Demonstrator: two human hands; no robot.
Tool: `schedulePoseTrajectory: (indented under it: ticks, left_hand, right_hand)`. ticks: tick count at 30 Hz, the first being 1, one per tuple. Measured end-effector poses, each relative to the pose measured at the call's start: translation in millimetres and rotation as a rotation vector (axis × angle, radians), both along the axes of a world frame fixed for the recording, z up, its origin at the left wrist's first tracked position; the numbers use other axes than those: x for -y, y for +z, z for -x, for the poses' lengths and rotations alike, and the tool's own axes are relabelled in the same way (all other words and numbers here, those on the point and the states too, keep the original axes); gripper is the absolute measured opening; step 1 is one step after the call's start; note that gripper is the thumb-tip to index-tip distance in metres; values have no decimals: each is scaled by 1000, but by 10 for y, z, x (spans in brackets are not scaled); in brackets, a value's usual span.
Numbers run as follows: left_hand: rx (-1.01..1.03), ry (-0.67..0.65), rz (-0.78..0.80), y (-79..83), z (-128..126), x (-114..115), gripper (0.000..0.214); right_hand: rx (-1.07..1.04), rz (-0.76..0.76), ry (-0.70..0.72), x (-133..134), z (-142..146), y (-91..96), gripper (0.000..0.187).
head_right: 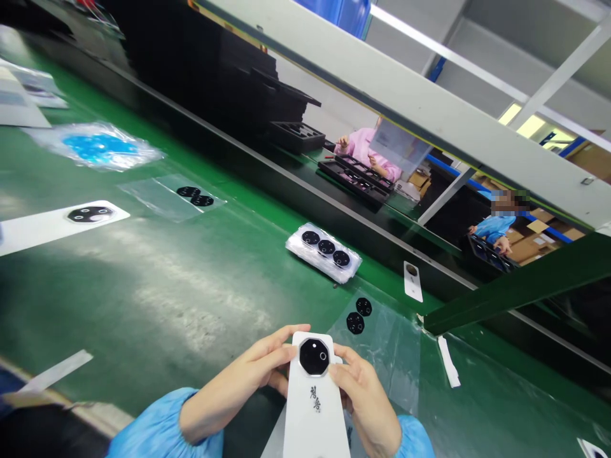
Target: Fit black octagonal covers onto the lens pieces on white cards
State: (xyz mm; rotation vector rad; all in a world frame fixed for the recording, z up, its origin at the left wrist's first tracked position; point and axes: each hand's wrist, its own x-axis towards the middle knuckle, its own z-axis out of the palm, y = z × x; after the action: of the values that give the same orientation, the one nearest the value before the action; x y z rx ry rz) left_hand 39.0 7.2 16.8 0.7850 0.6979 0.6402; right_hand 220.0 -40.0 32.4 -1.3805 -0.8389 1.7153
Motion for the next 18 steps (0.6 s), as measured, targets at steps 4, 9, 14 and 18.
schedulePoseTrajectory:
  ticks: [4, 9, 14, 18]
  left_hand:
    - [14, 12, 7, -7, -10, 18, 45]
    - [-9, 91, -64, -3, 37, -36, 33]
    - [-10, 219, -165, 84, 202, -186, 35]
    - [43, 462, -191, 114, 295, -294, 46]
  right_hand:
    - [-94, 41, 5, -26, 18, -35, 43]
    - [36, 8, 86, -43, 4, 4, 41]
    - [282, -63, 261, -214, 98, 294, 40]
    - [456, -204, 165, -735, 262, 541, 22]
